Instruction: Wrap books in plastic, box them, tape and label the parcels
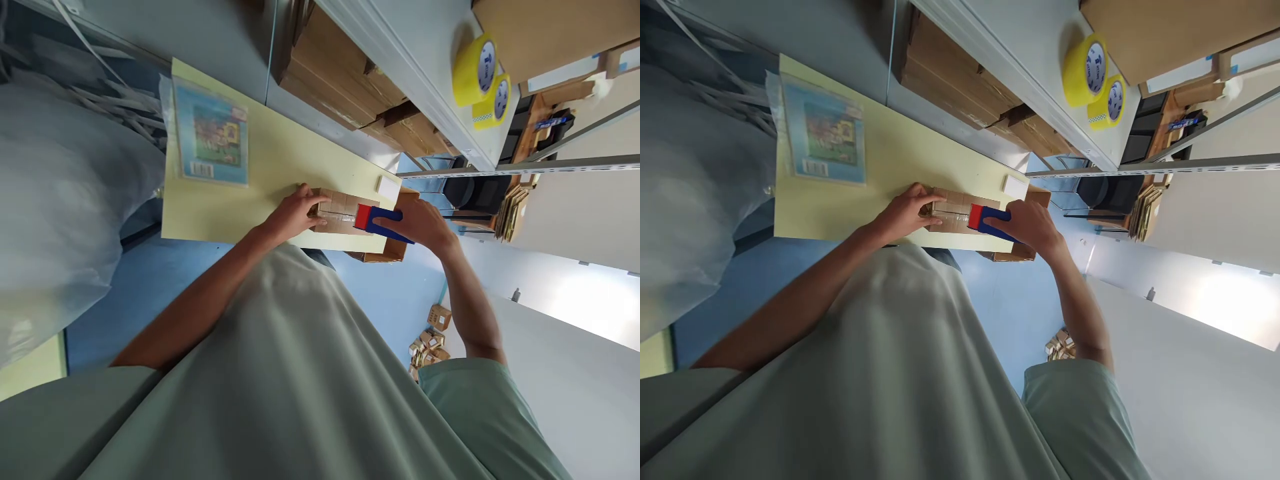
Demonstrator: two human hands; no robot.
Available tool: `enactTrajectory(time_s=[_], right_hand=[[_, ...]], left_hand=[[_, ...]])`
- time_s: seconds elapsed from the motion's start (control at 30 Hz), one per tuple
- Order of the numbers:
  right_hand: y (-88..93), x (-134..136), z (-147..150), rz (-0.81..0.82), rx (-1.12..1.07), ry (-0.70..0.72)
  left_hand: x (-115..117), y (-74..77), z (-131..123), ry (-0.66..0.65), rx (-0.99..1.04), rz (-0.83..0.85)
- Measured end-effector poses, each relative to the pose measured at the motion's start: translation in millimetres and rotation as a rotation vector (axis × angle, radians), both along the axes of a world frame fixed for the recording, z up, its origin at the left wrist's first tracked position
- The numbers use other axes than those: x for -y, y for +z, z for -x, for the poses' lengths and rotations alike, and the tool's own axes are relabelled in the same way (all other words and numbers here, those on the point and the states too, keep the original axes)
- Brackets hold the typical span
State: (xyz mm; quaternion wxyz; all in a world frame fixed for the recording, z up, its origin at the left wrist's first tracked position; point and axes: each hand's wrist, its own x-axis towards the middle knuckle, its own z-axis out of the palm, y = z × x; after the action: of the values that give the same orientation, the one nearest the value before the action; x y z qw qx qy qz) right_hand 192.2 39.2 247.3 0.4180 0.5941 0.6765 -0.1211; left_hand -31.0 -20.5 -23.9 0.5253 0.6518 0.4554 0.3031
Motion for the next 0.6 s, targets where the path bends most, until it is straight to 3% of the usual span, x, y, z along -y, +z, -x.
enactTrajectory(time_s=[0.27, 0.43, 0.6], right_hand=[[-60.4, -1, -42, 0.038, -0.098, -0.051], [-74.7, 4, -57, 0.069, -0.192, -0.111], [-80.6, 9, -69, 0.100, -0.260, -0.109]], left_hand=[[24, 4.6, -11, 0.306, -0.022, 0.078], [41, 18.3, -29, 0.489, -0.055, 0.085], [40, 28.3, -53, 0.656, -0.212, 0.047]])
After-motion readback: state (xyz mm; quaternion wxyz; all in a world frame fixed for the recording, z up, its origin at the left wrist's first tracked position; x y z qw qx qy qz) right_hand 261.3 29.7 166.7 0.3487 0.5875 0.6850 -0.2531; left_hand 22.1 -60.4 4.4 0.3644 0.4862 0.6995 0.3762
